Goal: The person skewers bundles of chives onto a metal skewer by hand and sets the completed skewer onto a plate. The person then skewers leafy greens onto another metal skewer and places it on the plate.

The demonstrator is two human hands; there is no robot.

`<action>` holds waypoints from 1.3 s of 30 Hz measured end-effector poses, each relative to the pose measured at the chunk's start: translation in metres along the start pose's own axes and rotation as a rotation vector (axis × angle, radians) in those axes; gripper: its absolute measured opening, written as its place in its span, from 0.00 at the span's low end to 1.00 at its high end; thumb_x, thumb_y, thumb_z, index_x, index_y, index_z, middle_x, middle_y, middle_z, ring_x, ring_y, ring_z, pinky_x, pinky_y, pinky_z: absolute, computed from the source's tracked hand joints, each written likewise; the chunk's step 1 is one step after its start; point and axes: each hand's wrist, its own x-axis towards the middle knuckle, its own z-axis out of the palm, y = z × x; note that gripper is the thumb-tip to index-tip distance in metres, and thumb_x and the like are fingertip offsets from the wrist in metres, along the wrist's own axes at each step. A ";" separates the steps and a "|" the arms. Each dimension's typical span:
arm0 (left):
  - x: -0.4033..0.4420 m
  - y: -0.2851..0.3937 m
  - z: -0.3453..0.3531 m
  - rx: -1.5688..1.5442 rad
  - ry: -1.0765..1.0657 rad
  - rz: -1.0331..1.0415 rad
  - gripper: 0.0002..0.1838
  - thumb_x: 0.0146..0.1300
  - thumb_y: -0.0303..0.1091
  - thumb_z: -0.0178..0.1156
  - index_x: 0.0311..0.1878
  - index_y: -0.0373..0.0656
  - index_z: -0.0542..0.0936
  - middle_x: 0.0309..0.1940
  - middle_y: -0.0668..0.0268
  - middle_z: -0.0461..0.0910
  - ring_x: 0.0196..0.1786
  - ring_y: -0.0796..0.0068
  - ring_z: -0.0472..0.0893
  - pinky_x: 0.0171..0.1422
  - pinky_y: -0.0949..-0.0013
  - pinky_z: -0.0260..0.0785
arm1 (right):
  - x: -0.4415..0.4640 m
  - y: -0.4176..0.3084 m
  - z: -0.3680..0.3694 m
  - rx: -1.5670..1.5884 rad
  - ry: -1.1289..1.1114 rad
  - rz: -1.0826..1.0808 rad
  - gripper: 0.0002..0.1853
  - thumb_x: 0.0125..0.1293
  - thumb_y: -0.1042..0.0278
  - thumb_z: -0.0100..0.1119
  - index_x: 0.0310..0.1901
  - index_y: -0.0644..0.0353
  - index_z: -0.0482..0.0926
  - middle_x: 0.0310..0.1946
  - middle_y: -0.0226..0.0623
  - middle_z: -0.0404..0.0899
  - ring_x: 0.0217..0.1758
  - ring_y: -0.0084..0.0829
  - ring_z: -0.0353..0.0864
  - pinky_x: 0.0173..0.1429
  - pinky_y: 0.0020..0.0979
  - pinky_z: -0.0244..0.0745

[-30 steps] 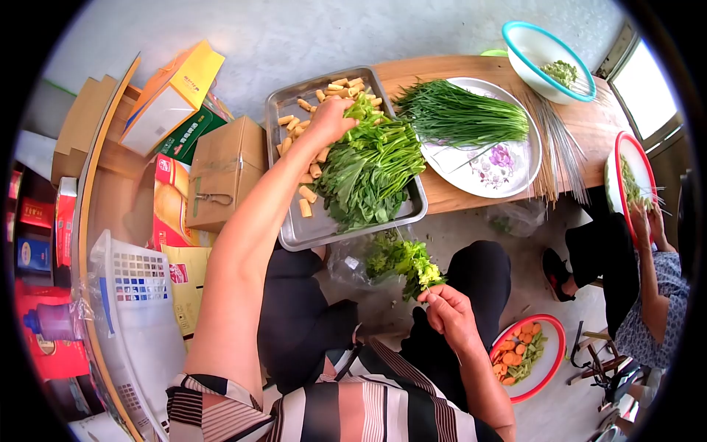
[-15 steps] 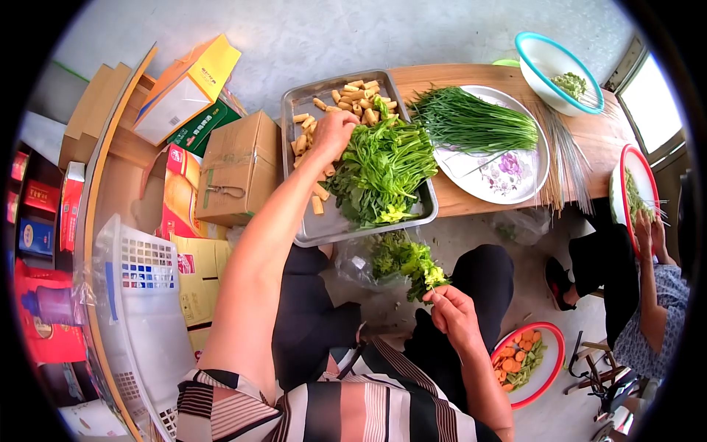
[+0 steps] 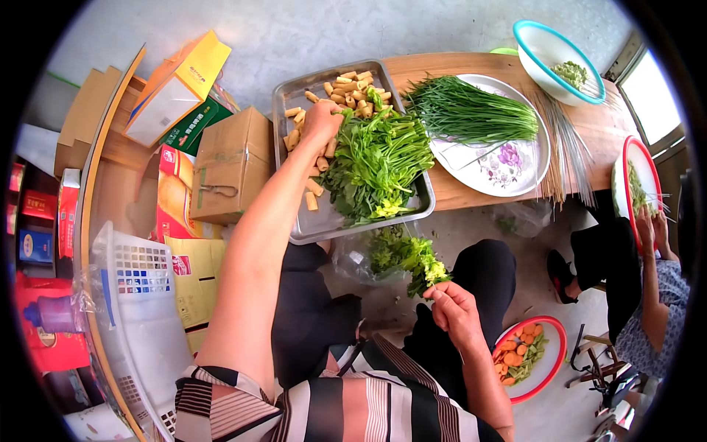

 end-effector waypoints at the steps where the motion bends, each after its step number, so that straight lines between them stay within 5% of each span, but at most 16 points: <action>1: -0.007 0.002 -0.008 -0.077 0.017 0.028 0.11 0.53 0.32 0.64 0.41 0.43 0.84 0.36 0.55 0.83 0.40 0.61 0.83 0.44 0.63 0.72 | -0.001 0.000 0.000 0.004 -0.004 -0.006 0.10 0.71 0.68 0.49 0.39 0.64 0.77 0.12 0.23 0.63 0.12 0.14 0.56 0.18 0.19 0.51; 5: -0.037 0.010 -0.030 -0.167 -0.114 0.111 0.13 0.51 0.35 0.67 0.40 0.41 0.84 0.34 0.61 0.84 0.35 0.67 0.82 0.41 0.65 0.72 | -0.002 0.000 0.001 0.008 -0.030 -0.014 0.10 0.71 0.68 0.49 0.38 0.64 0.77 0.12 0.22 0.63 0.13 0.14 0.56 0.18 0.19 0.51; 7: -0.053 0.024 -0.040 -0.169 -0.500 0.150 0.14 0.53 0.37 0.67 0.42 0.42 0.84 0.32 0.65 0.83 0.33 0.71 0.80 0.41 0.67 0.72 | -0.003 0.001 0.002 0.009 -0.044 -0.015 0.10 0.72 0.67 0.49 0.38 0.63 0.77 0.12 0.22 0.63 0.13 0.14 0.56 0.18 0.19 0.51; 9: -0.066 0.045 -0.048 0.047 -0.421 0.286 0.15 0.56 0.39 0.64 0.45 0.44 0.84 0.29 0.66 0.81 0.33 0.77 0.77 0.39 0.70 0.69 | -0.002 0.003 0.002 0.008 -0.044 -0.017 0.10 0.71 0.67 0.49 0.38 0.63 0.77 0.12 0.22 0.63 0.13 0.14 0.56 0.18 0.19 0.51; 12: -0.043 0.055 -0.029 0.046 -0.234 0.306 0.16 0.56 0.40 0.63 0.46 0.45 0.84 0.33 0.62 0.83 0.37 0.72 0.81 0.43 0.68 0.71 | -0.002 0.003 0.003 0.005 -0.042 -0.009 0.10 0.71 0.67 0.50 0.38 0.63 0.77 0.12 0.22 0.63 0.13 0.14 0.56 0.18 0.19 0.51; 15: -0.002 0.050 0.021 0.015 -0.236 0.343 0.14 0.56 0.41 0.62 0.43 0.48 0.85 0.38 0.59 0.84 0.42 0.61 0.82 0.48 0.61 0.72 | -0.001 0.003 0.001 0.007 -0.027 -0.005 0.10 0.71 0.67 0.50 0.38 0.63 0.77 0.12 0.22 0.63 0.13 0.14 0.56 0.18 0.19 0.51; 20: 0.027 0.038 0.069 -0.019 -0.287 0.268 0.13 0.55 0.42 0.62 0.43 0.52 0.86 0.39 0.60 0.85 0.41 0.62 0.83 0.48 0.62 0.72 | -0.001 -0.001 -0.004 0.011 0.006 0.014 0.10 0.71 0.66 0.50 0.39 0.63 0.77 0.12 0.22 0.63 0.13 0.14 0.56 0.18 0.19 0.51; 23: 0.011 0.044 0.049 -0.107 -0.267 0.137 0.13 0.58 0.41 0.62 0.42 0.47 0.86 0.38 0.62 0.85 0.40 0.68 0.83 0.47 0.66 0.72 | -0.001 -0.001 -0.006 0.019 0.012 0.011 0.10 0.71 0.67 0.50 0.38 0.63 0.77 0.12 0.22 0.63 0.13 0.14 0.56 0.18 0.19 0.51; 29: -0.050 0.056 -0.031 -0.353 -0.112 0.492 0.13 0.61 0.41 0.62 0.43 0.44 0.86 0.43 0.63 0.84 0.47 0.73 0.81 0.52 0.69 0.71 | -0.002 0.001 -0.006 0.040 -0.041 -0.014 0.09 0.71 0.68 0.49 0.39 0.63 0.77 0.12 0.22 0.63 0.13 0.14 0.56 0.18 0.19 0.51; 31: -0.064 0.058 -0.048 -0.186 -0.540 0.467 0.13 0.61 0.42 0.63 0.38 0.43 0.86 0.46 0.62 0.83 0.49 0.72 0.80 0.54 0.69 0.70 | -0.003 0.001 -0.005 0.041 -0.041 0.001 0.09 0.71 0.68 0.49 0.39 0.63 0.77 0.12 0.22 0.63 0.13 0.14 0.56 0.18 0.19 0.52; 32: -0.069 0.061 -0.050 -0.052 -0.582 0.548 0.13 0.59 0.43 0.64 0.35 0.43 0.86 0.50 0.62 0.81 0.52 0.70 0.79 0.55 0.68 0.70 | -0.003 0.001 -0.005 0.042 -0.042 -0.004 0.09 0.71 0.68 0.49 0.39 0.63 0.77 0.12 0.22 0.63 0.13 0.14 0.56 0.18 0.19 0.52; 39: 0.017 0.053 0.028 -0.004 -0.234 0.422 0.18 0.58 0.46 0.62 0.48 0.47 0.83 0.49 0.56 0.78 0.56 0.58 0.76 0.59 0.58 0.68 | -0.002 -0.003 -0.005 0.026 -0.025 0.016 0.09 0.71 0.68 0.49 0.39 0.64 0.77 0.12 0.22 0.63 0.13 0.14 0.57 0.19 0.19 0.52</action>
